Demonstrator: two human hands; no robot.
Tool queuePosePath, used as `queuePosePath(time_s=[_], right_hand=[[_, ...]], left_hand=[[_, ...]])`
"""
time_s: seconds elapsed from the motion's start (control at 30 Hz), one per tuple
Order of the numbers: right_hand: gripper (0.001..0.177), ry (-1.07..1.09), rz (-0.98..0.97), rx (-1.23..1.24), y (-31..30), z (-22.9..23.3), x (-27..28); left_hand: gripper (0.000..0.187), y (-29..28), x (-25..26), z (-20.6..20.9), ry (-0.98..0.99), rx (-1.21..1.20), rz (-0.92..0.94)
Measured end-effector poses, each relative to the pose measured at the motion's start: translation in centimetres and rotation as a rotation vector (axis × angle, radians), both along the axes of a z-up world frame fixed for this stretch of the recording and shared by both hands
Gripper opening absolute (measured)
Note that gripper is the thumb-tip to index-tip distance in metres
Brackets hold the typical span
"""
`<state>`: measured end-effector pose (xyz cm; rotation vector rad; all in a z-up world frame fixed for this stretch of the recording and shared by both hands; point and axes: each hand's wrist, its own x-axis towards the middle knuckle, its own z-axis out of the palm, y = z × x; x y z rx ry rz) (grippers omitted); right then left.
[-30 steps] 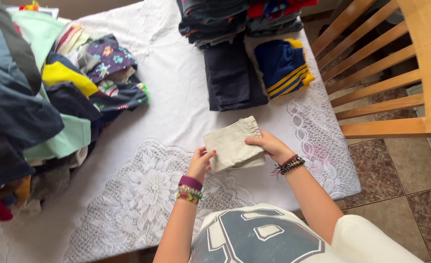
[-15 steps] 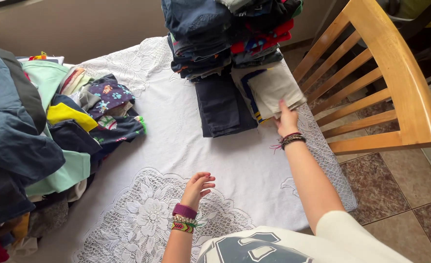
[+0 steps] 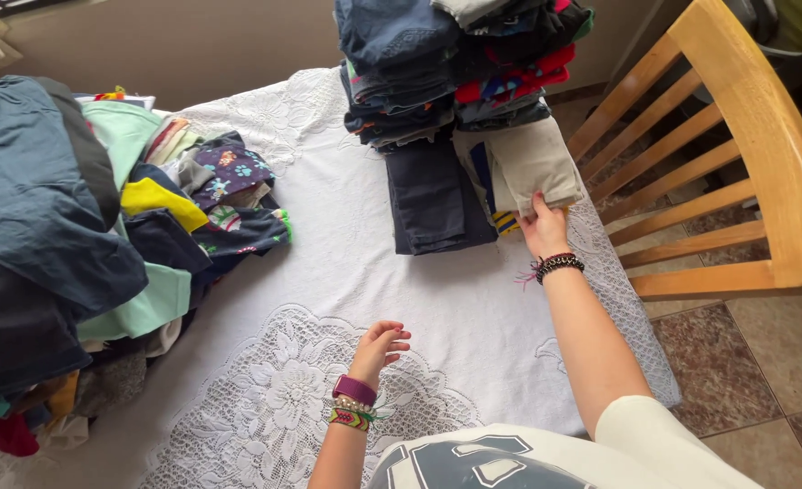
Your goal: The person folds various garments one by one on a table, including patterned pants, denim shorts, and sweatpants, then stacks them neatly on the right side of the table.
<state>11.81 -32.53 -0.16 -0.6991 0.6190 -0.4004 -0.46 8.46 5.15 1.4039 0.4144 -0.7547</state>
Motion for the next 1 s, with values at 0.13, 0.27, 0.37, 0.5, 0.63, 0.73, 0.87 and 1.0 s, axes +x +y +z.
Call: queuePosePath(time_s=[0.13, 0.27, 0.37, 0.5, 0.63, 0.73, 0.87, 1.0], right_hand=[[0.065, 0.199, 0.111, -0.046, 0.2, 0.5, -1.8], [0.057, 0.403, 0.466, -0.309, 2.8, 3.8, -4.8], [0.048, 0.456, 0.666, -0.412, 5.7, 3.0, -7.8], [0.043, 0.485, 0.85, -0.425, 10.4, 2.3, -11.3], [0.035, 0.529, 0.945, -0.407, 14.9, 5.3, -12.8], [0.03, 0.526, 0.975, -0.416, 17.0, 7.2, -12.8], [0.025, 0.529, 1.028, -0.467, 19.3, 9.8, -12.8], [0.025, 0.501, 1.073, -0.484, 21.2, 10.5, -12.3]], left_hand=[[0.022, 1.7, 0.7, -2.6, -0.153, 0.212, -0.029], [0.024, 6.2, 2.2, -3.0, -0.416, 0.636, -0.033], [0.023, 10.7, 4.1, -0.4, -0.715, 0.835, 0.127], [0.029, 16.8, 7.9, 3.5, -0.975, 1.155, 0.34], [0.05, 22.0, 11.6, 8.6, -1.17, 1.317, 0.796], [0.065, 25.6, 14.5, 9.3, -1.093, 1.209, 1.001], [0.045, 26.5, 15.9, 11.1, -0.863, 0.917, 1.104], [0.033, 25.9, 16.8, 9.8, -0.85, 0.987, 1.052]])
